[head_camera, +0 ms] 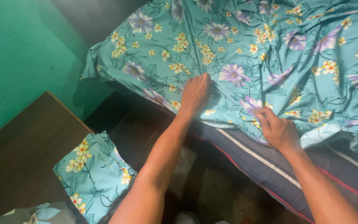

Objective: The person unfolds a floral-patterned piece of fabric on a bed and smooths it out across the mattress.

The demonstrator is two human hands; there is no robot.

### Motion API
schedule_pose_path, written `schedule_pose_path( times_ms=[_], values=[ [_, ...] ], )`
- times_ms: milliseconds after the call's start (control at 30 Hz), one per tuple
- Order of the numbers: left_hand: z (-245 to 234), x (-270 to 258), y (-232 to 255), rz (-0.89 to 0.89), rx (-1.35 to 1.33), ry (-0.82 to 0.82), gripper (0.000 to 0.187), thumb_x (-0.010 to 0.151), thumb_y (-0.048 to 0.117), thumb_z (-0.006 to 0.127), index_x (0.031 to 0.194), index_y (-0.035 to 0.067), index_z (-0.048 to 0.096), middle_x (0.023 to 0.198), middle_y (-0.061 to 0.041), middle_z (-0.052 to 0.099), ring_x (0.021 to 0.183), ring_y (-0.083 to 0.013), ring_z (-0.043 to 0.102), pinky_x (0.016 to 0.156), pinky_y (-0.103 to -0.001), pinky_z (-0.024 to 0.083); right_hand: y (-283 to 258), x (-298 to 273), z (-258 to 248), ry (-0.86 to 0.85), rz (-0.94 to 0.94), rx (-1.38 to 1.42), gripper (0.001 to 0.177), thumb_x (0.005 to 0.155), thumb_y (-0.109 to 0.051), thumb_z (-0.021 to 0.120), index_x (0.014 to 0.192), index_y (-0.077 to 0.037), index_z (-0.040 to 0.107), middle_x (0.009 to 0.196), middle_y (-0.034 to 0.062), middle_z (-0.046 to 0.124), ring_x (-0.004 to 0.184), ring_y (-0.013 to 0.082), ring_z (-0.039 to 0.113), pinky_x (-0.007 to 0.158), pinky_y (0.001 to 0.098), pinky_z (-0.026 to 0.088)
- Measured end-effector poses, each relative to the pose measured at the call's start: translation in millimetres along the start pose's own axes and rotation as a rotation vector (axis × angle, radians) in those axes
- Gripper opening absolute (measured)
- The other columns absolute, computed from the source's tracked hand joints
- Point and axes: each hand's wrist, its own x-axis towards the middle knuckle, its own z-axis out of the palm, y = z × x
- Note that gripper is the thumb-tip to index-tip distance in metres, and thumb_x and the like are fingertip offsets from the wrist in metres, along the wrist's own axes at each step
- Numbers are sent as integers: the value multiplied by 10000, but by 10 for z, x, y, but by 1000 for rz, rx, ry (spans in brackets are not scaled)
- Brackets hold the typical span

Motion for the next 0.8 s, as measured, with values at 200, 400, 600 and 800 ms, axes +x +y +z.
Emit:
schedule_pose_path(
  times_ms=[200,400,600,800],
  values=[
    [-157,4,-78,37,-174,-73,292,955,288,655,1103,57,554,970,-106,646,949,-303,648,843,-466,475,-234,-159,-227,138,-213,88,566,847,-485,696,1286,-142,597,1019,121,676,905,367,692,723,493,544],
    [-624,-11,-546,141,-280,-373,603,867,512,773,1157,21,577,1141,-197,591,1084,-384,604,918,-467,506,-465,-366,-337,282,-573,-134,490,691,-374,769,1114,-145,681,1174,75,611,1044,374,605,855,509,510],
    [-1060,-42,-696,180,-9,-695,659,544,385,873,1098,105,652,1129,-130,594,1146,-364,571,884,-503,486,-384,-388,-145,147,-461,18,401,783,-78,680,1181,-84,625,1007,133,684,932,372,672,802,484,541],
    [-952,-299,-1038,122,176,-729,330,753,85,642,1057,156,745,1065,-128,723,1047,-356,691,834,-481,560,-534,-394,-92,-75,-347,40,479,821,-154,682,1288,-154,576,661,169,681,656,415,682,605,534,523]
  ],
)
